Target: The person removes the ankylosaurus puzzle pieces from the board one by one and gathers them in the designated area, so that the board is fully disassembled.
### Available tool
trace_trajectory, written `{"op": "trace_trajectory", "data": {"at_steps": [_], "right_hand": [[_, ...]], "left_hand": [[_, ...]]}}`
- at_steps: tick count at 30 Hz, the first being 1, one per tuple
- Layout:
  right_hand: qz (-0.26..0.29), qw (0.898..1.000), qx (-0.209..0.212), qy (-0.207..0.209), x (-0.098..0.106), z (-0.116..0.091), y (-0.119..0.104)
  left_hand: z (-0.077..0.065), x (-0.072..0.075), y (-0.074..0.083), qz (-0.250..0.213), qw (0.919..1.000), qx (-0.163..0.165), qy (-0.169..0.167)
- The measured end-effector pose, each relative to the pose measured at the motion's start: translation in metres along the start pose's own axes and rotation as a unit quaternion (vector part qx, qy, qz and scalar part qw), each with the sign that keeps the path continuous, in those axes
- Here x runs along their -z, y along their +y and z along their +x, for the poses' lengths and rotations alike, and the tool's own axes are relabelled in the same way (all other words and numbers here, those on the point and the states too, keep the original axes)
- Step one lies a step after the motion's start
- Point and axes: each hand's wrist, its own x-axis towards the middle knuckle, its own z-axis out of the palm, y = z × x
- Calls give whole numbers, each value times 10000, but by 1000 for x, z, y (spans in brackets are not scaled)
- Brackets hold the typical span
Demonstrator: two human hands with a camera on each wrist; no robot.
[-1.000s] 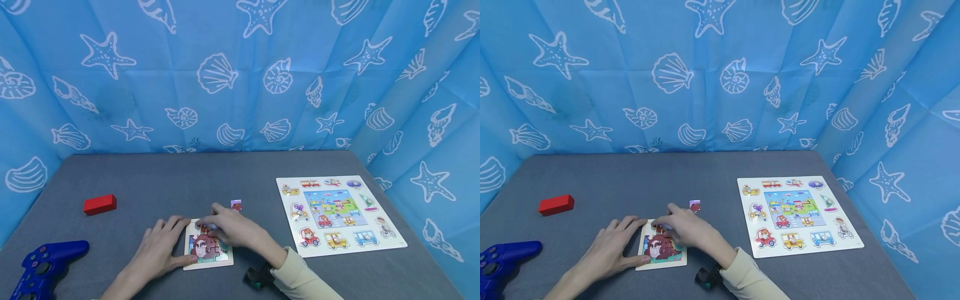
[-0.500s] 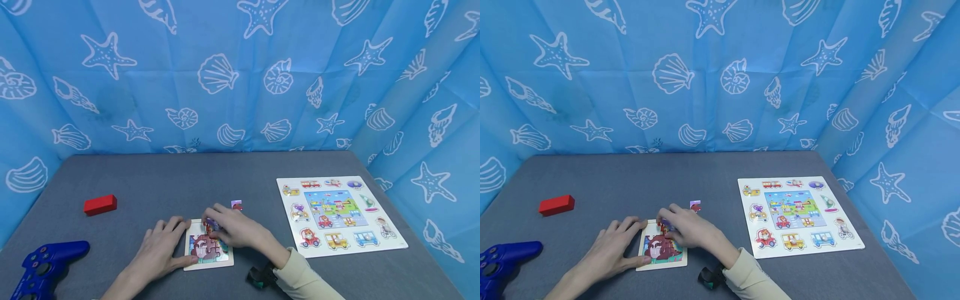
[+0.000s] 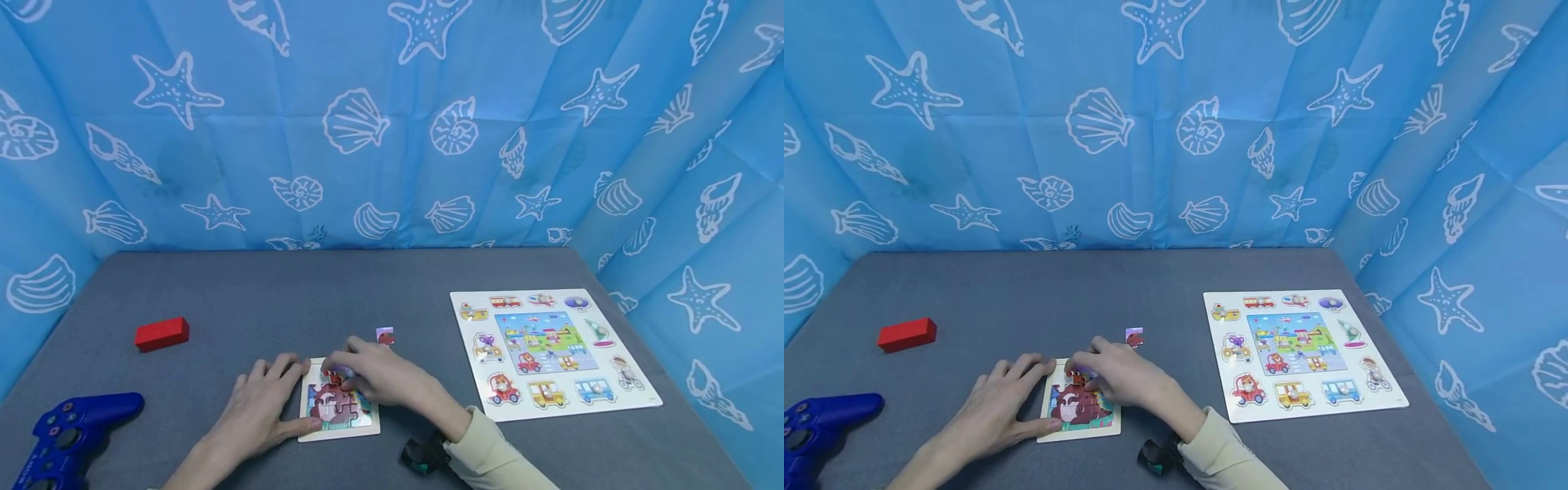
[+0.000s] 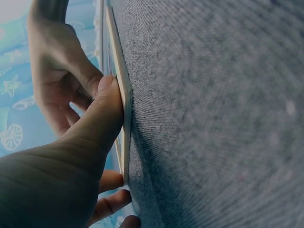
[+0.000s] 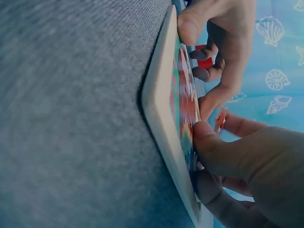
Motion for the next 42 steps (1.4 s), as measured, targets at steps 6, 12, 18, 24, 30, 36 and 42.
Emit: {"op": "trace_trajectory", "data": {"at_steps": [6,12,18,24,30,36,42], "right_hand": [[214,9997,134,30,1,-1,4],[824,9966,21,74,3,-4,11],[658,9972,132,330,-1,-2,11],[503,9977,248,383,-5,-2,10],[866,9936,460,552,-5,-1,13],[1094,9922,118,578,-6,-3,11],[545,9965,-34,631,-8,1,2]], "left_hand": [[0,0,-1,-42,10000,-61,-21],[0,0,-1,-25,10000,-18,-18],[1,0,-1,24,9999,29,-104],[1,-1,-1,-19,10000,12,-82],[1,-1,0,29,9999,79,-101],[2,-1,0,38,9997,124,-197],[2,0,-2,-61,9998,70,-199]]}}
